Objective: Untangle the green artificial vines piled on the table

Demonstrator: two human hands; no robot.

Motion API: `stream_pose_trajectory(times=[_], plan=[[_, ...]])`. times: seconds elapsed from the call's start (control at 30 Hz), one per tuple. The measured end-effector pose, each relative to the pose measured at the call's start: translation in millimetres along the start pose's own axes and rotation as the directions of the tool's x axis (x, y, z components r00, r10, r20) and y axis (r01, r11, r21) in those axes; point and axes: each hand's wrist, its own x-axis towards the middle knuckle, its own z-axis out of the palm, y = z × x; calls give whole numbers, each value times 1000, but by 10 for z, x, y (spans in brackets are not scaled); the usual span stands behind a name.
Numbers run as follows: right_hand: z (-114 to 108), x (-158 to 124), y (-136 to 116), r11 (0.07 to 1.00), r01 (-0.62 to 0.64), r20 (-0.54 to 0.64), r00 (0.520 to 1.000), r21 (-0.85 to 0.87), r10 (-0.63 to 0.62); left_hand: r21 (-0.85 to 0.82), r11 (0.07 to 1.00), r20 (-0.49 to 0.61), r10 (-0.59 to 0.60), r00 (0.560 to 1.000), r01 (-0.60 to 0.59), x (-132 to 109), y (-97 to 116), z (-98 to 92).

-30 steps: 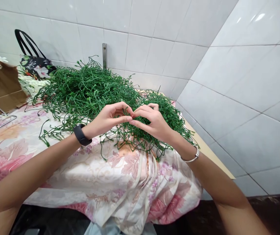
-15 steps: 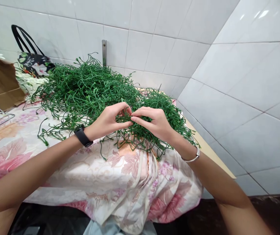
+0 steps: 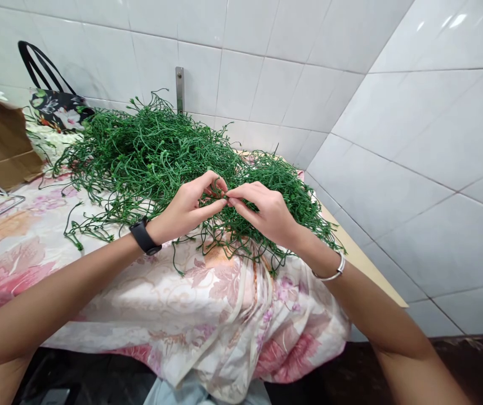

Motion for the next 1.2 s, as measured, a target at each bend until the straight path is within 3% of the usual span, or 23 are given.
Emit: stream_pose_trajectory(times=[0.17,0.27,0.37,0.63,0.77,0.9,1.2], plan=[[67,-18,22,962,161,81,986,-219,-146,99,994,6,45,999,-45,-31,-9,42],[92,-23,8,940,198,104,979,-279,-176,256,960,-29,127,992,-115,-40,6,60],[69,-12,-40,946,191,86,981,-263,-174,424,881,-25,243,970,-210,-28,50,32],[-195,113,-185,948,243,73,970,-203,-233,698,589,140,445,885,-407,19,251,-238],[-248,153,-205,929,304,114,952,-213,-285,715,531,239,425,873,-454,-8,318,-339],[-272,141,-228,922,341,143,937,-185,-318,708,553,291,339,895,-439,-68,413,-349],[-400,-109,-463,943,294,57,956,-157,-289,797,559,122,221,968,-228,-404,792,-43]])
